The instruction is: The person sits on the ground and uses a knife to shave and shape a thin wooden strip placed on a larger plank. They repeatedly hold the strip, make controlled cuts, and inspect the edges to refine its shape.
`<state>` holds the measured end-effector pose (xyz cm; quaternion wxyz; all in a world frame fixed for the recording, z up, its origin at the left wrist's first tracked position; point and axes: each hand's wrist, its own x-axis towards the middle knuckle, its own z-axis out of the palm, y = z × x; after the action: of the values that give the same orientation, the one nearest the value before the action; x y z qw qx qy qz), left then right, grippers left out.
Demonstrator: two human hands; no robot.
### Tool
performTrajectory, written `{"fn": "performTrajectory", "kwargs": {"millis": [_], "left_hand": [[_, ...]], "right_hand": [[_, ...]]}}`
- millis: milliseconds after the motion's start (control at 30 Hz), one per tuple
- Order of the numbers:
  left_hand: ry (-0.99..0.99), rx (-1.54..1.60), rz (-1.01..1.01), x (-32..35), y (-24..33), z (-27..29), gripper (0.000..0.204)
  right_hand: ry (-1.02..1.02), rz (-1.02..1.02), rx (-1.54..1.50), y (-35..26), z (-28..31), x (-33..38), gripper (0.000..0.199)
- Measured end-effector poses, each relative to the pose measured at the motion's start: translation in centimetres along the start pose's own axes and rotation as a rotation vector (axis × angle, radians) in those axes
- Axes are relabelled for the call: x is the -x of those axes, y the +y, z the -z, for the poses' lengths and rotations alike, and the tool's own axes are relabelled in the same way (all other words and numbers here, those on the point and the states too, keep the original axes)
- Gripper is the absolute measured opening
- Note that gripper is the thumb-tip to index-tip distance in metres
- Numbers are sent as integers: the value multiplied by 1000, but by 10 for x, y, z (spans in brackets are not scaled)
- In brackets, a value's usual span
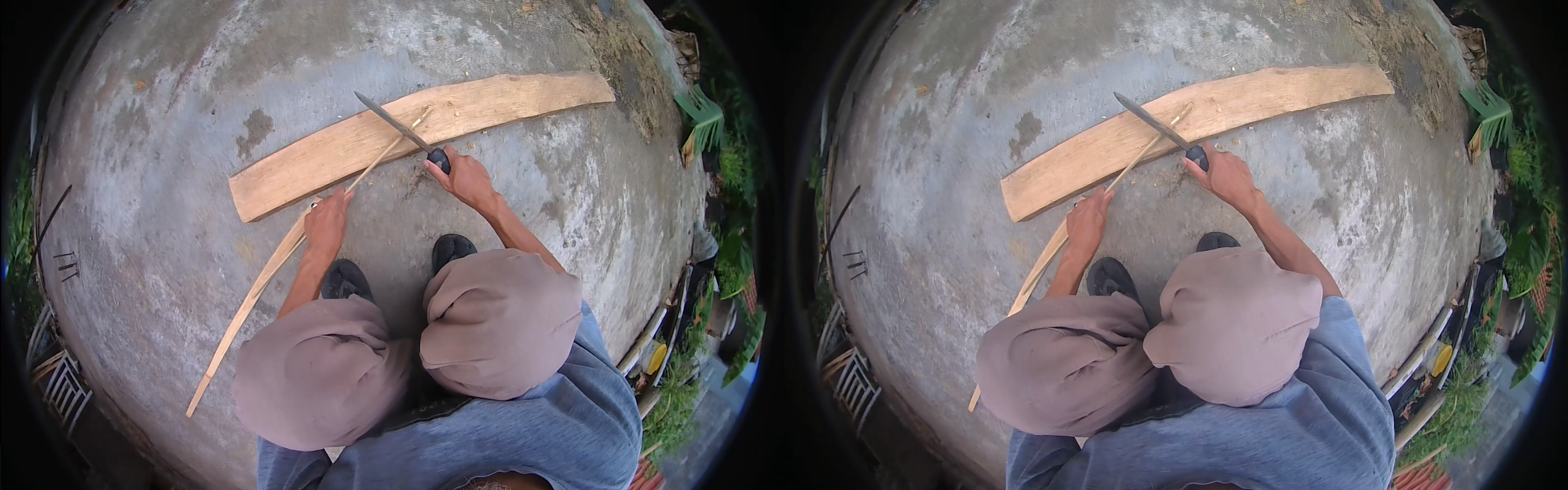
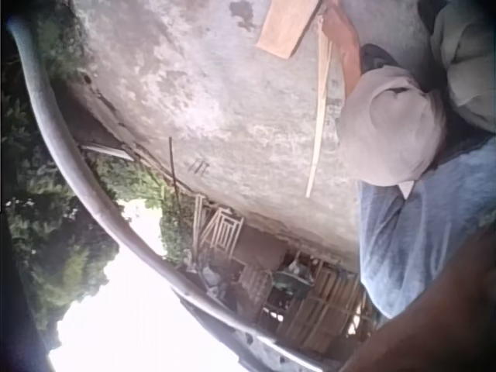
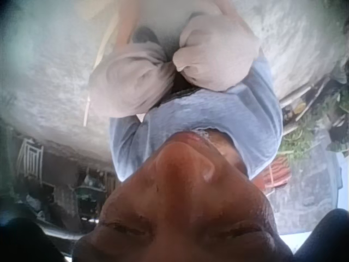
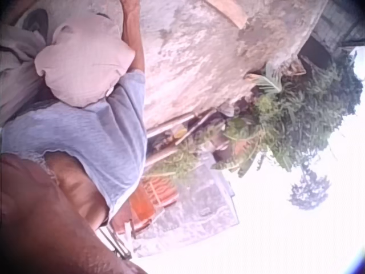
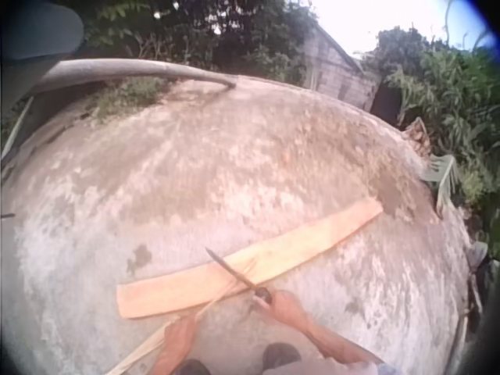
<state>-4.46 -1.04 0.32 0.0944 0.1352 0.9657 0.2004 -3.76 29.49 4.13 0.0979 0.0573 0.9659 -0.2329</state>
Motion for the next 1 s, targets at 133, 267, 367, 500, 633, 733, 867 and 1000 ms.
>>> {"fn": "performTrajectory", "kwargs": {"millis": [133,267,367,500,633,733,867,1000], "left_hand": [[16,-7,-16,0,-5,-6,27],[120,4,-54,7,-10,-2,28],[119,6,-67,2,-5,-1,27],[21,2,-26,-2,1,-3,27],[21,11,-11,1,0,6,31],[-2,8,9,2,-2,6,30],[-60,32,11,-6,4,-2,28],[28,32,-5,2,-1,1,29]], "right_hand": [[-49,-9,-243,-2,-6,6,53],[36,287,-242,-34,3,25,52],[67,226,-134,-16,-5,14,51],[-63,-48,-75,0,-8,7,49],[45,231,-147,-24,-6,23,51],[92,254,-109,-25,-6,24,53],[2,-27,-72,10,-20,5,52],[-93,102,-196,-26,-9,23,52]]}}
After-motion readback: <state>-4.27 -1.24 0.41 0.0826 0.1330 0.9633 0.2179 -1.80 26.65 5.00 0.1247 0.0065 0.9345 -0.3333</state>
